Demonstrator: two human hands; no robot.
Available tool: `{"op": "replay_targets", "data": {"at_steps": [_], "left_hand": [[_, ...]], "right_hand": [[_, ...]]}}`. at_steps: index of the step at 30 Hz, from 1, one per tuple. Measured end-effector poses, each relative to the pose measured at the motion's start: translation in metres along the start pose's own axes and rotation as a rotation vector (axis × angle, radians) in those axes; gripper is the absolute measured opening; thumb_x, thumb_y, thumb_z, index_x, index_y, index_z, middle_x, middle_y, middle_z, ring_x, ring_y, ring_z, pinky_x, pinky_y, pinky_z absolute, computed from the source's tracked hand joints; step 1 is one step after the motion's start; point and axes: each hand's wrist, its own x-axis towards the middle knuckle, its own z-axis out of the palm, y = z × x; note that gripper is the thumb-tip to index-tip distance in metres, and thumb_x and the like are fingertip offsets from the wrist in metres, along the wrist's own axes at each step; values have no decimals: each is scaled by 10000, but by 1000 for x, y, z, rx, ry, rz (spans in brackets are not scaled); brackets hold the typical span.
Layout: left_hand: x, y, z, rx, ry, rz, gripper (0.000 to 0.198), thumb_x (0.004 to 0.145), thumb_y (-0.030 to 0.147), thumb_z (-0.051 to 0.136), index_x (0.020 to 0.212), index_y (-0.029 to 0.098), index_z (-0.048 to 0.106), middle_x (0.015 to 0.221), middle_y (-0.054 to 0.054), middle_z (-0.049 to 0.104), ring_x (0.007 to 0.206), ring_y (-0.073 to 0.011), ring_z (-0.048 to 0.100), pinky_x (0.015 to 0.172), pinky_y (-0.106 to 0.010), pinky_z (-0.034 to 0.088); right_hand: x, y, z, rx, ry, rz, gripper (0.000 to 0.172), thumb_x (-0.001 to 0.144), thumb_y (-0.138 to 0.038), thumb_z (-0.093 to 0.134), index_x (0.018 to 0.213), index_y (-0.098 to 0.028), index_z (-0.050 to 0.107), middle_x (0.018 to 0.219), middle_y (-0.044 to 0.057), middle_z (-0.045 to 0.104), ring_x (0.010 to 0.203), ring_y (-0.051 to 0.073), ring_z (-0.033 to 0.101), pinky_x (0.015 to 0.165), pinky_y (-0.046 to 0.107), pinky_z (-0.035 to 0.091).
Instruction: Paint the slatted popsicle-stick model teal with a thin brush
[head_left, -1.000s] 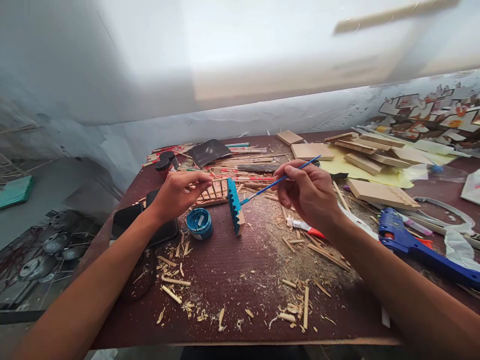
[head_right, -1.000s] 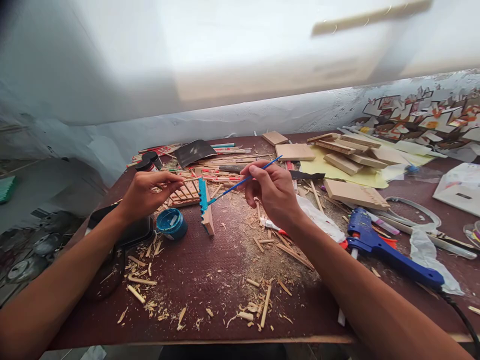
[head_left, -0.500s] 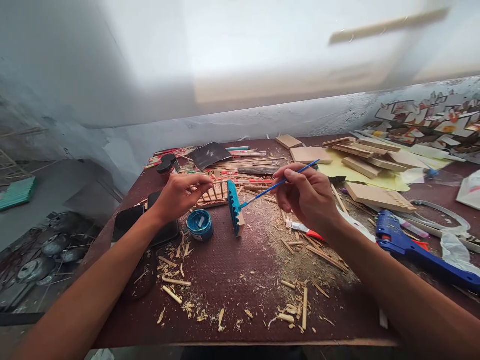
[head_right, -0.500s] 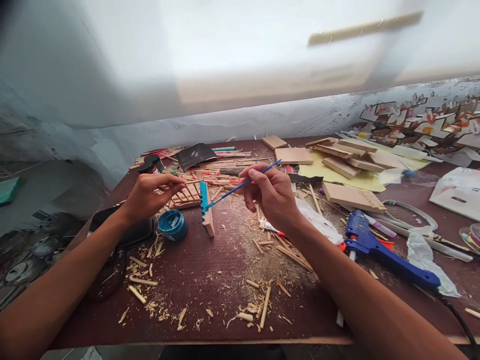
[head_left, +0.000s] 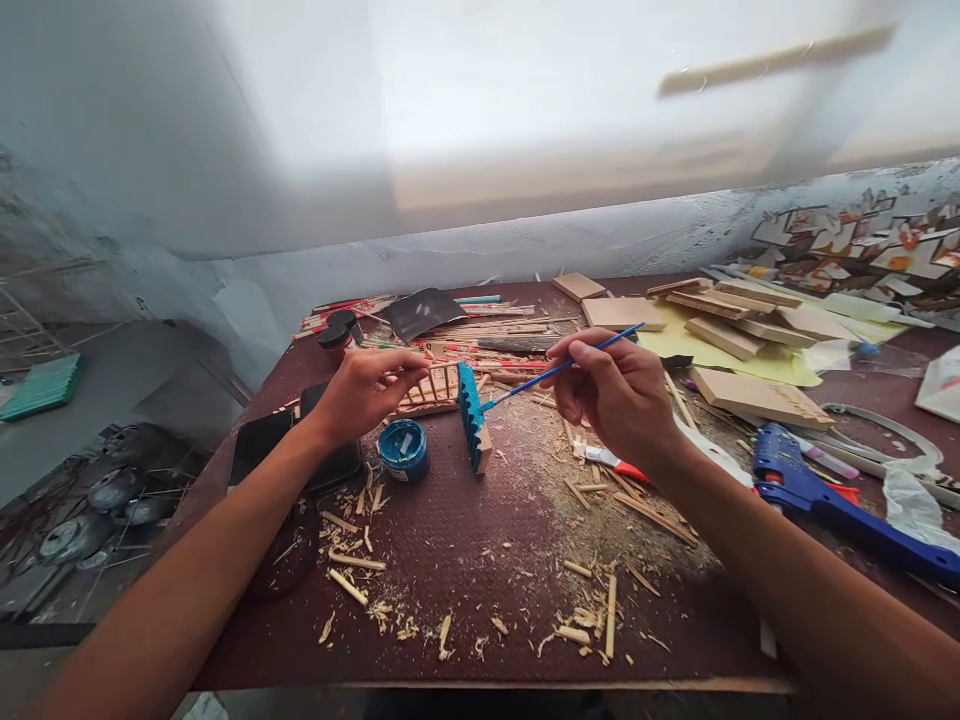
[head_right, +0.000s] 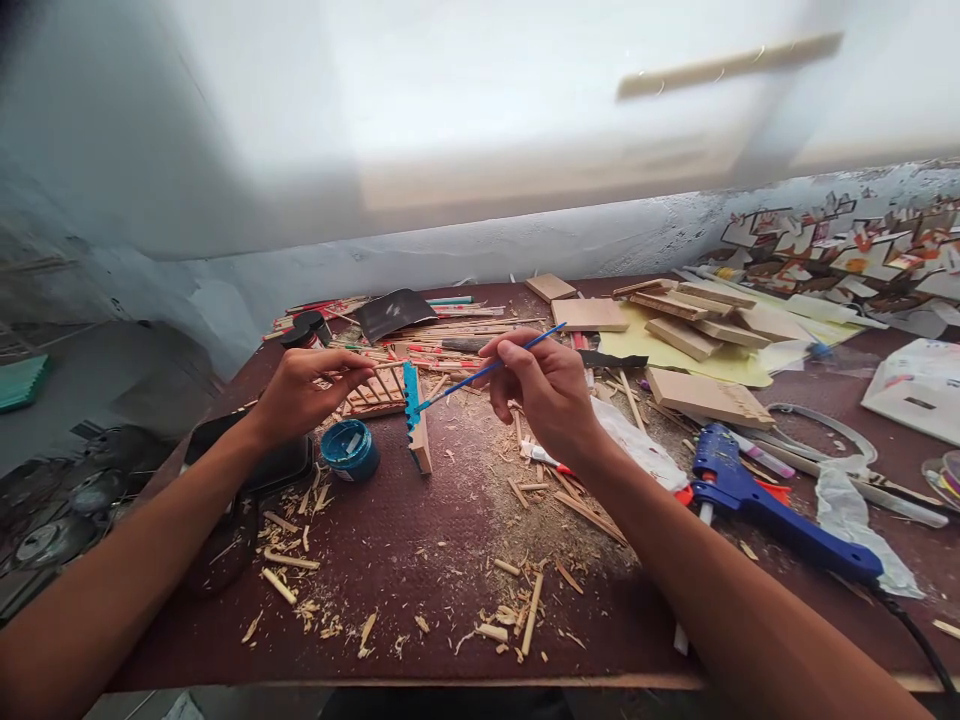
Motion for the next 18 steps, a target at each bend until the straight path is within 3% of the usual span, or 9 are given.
{"op": "replay_targets", "data": {"at_steps": [7,10,18], "left_hand": [[-1,-3,0,-10,-13,-8,118,1013,282,691,1010,212,787,931,-41,826,811,-158,776,650,-241,628],[-3,-6,1,-22,-40,-26,160,1042,334,685,1029,196,764,941,-46,798,813,-149,753,686,-258,632],[-9,-16,3,-63,-145,-93,308,1058,398,672,1268,172,670,1236,-90,700,1020,-205,714,885,-396,637]], "right_hand": [[-2,0,1,-35,-36,3,226,964,-430,720,843,-241,688,489,-54,552,366,107,504,362,298,319],[-2,1,1,-56,11,-33,228,961,-441,728,858,-241,692,554,-35,603,379,100,506,366,304,323],[1,3,0,18,39,3,177,939,-379,742,844,-233,711,619,-12,676,371,93,512,357,292,341]]}}
